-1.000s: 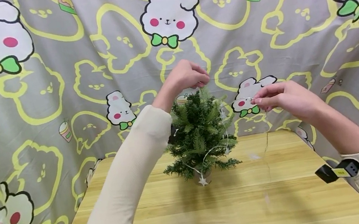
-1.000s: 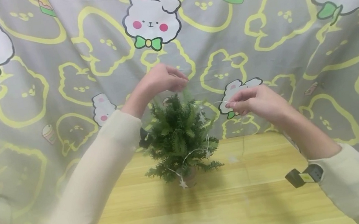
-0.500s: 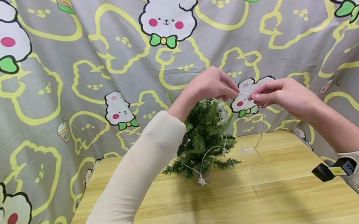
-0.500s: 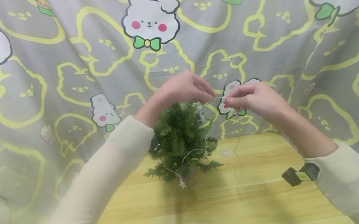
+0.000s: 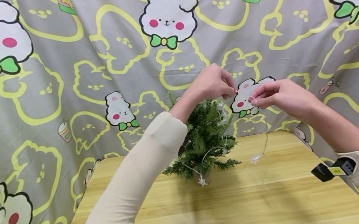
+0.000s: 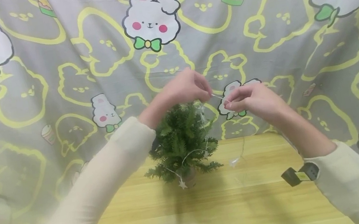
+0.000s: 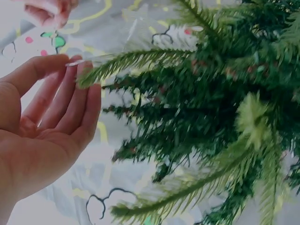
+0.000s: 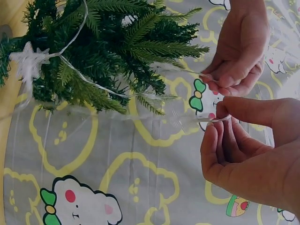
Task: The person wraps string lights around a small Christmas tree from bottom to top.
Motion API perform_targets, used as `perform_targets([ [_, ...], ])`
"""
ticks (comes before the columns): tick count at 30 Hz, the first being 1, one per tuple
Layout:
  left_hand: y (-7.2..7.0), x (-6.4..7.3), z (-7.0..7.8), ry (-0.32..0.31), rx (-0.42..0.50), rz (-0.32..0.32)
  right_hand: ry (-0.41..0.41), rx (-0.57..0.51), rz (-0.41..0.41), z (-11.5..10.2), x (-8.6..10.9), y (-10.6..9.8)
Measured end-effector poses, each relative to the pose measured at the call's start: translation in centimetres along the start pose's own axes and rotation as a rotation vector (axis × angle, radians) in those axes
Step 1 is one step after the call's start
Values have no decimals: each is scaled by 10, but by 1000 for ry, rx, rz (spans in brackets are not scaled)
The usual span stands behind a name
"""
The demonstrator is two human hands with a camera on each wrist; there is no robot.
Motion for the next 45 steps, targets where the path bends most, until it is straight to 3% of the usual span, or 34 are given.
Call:
perform_targets([
  [7, -28, 0, -5, -53, -26, 128, -5, -1, 25, -5, -2, 0],
  [14, -52, 2, -9, -29, -45, 258, 15, 15, 107, -8, 2, -7],
  [24, -83, 8, -26, -20, -91, 395, -46, 74, -23, -12, 2, 4],
  [35, -108, 16, -50, -100, -149, 445, -49, 114, -98, -9, 3, 13],
  [40, -121, 23, -68, -155, -167, 496, -35, 107, -126, -8, 3, 17],
  [45, -125, 30, -87, -193, -153, 509, -23, 108, -128, -5, 2, 19],
])
Point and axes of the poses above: each hand's wrist, its own x-axis away from the middle knuckle, its own y-axis out of the palm, z = x × y, the point moved 8 cm from there along -x, towards the middle knuckle, and after that the axes turned 7 degrees about z, right-handed, at the moved point
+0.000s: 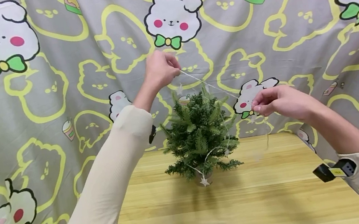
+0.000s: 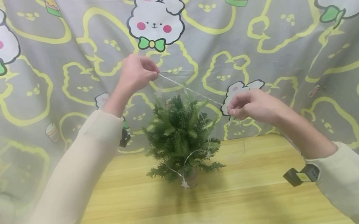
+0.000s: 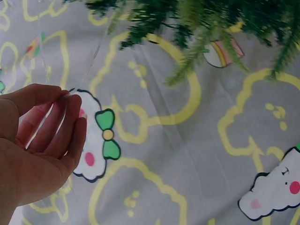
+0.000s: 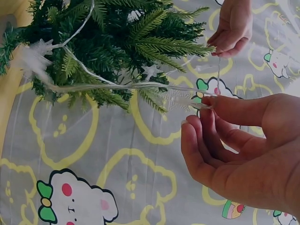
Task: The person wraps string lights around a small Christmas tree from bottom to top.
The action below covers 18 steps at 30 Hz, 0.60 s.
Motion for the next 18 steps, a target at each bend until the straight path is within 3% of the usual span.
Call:
perform_targets([
  [7, 2, 2, -12, -25, -8, -2, 10, 34, -24, 2, -1, 3],
  [18, 11, 7, -34, -90, -6, -33, 29, -79, -36, 2, -5, 6],
])
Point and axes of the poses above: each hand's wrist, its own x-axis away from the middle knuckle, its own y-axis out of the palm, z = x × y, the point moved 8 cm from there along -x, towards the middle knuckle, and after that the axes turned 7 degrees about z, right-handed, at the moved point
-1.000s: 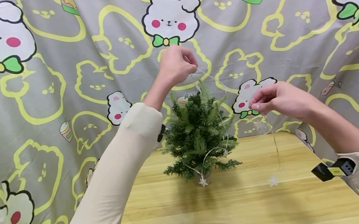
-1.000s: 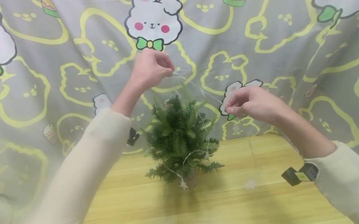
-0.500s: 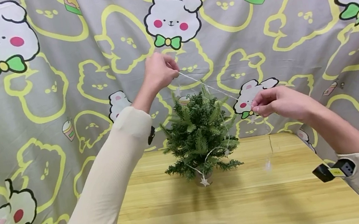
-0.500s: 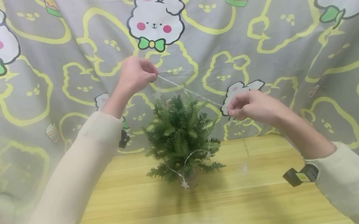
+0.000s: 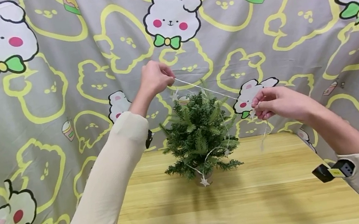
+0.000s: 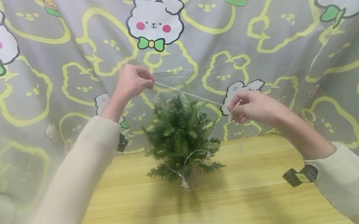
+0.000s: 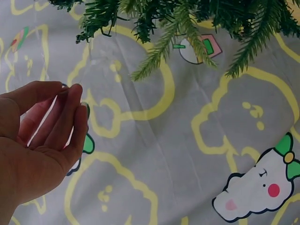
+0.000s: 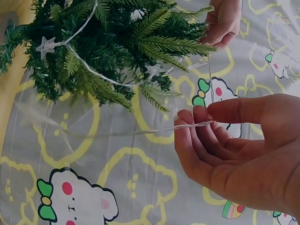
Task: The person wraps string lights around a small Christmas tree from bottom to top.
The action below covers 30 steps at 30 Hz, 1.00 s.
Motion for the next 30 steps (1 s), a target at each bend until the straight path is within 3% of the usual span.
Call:
perform_targets([
  [7, -4, 4, -2, -4, 25, -2, 2, 6, 39, 1, 2, -2],
  [16, -11, 5, -8, 7, 34, 39, -31, 22, 46, 0, 5, -5],
  [22, -12, 7, -22, -37, 68, 52, -46, 70, 60, 3, 8, -10],
  [30, -9, 10, -45, -171, 142, 46, -41, 37, -21, 10, 11, -7],
])
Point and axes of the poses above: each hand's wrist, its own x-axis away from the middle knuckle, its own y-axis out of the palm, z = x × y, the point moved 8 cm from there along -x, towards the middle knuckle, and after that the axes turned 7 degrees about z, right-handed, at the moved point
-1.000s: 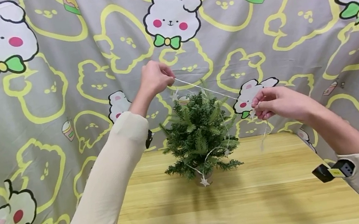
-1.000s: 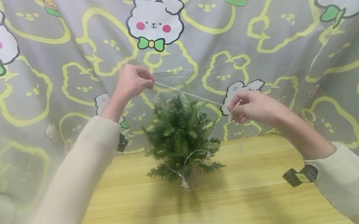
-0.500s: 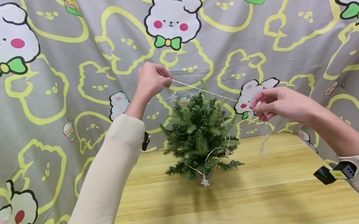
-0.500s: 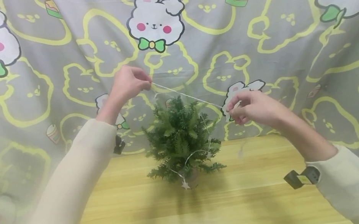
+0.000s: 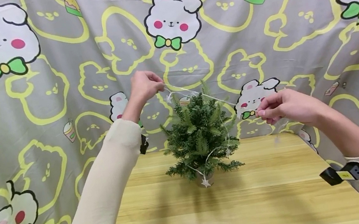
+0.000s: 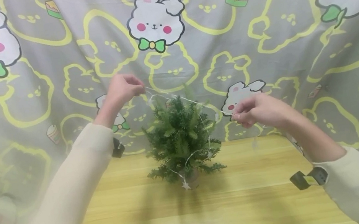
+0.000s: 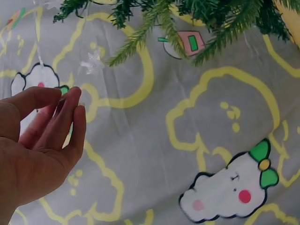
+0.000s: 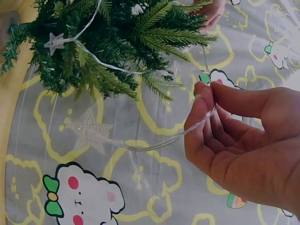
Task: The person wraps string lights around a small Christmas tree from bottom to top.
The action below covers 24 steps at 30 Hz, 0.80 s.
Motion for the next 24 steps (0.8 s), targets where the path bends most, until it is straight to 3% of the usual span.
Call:
perform_targets([
  [3, 3, 1, 0, -27, 22, 10, 3, -2, 3, 0, 1, -1],
  [11, 18, 1, 9, -50, 95, 15, 5, -6, 112, -6, 3, -13],
  [18, 14, -6, -22, -127, 159, 92, -10, -41, 123, -11, 6, -18],
  [20, 14, -4, -30, -137, 158, 77, -5, -24, 117, -10, 6, -19],
  [24, 20, 4, -40, -135, 126, -14, 7, -7, 94, -7, 6, -18],
])
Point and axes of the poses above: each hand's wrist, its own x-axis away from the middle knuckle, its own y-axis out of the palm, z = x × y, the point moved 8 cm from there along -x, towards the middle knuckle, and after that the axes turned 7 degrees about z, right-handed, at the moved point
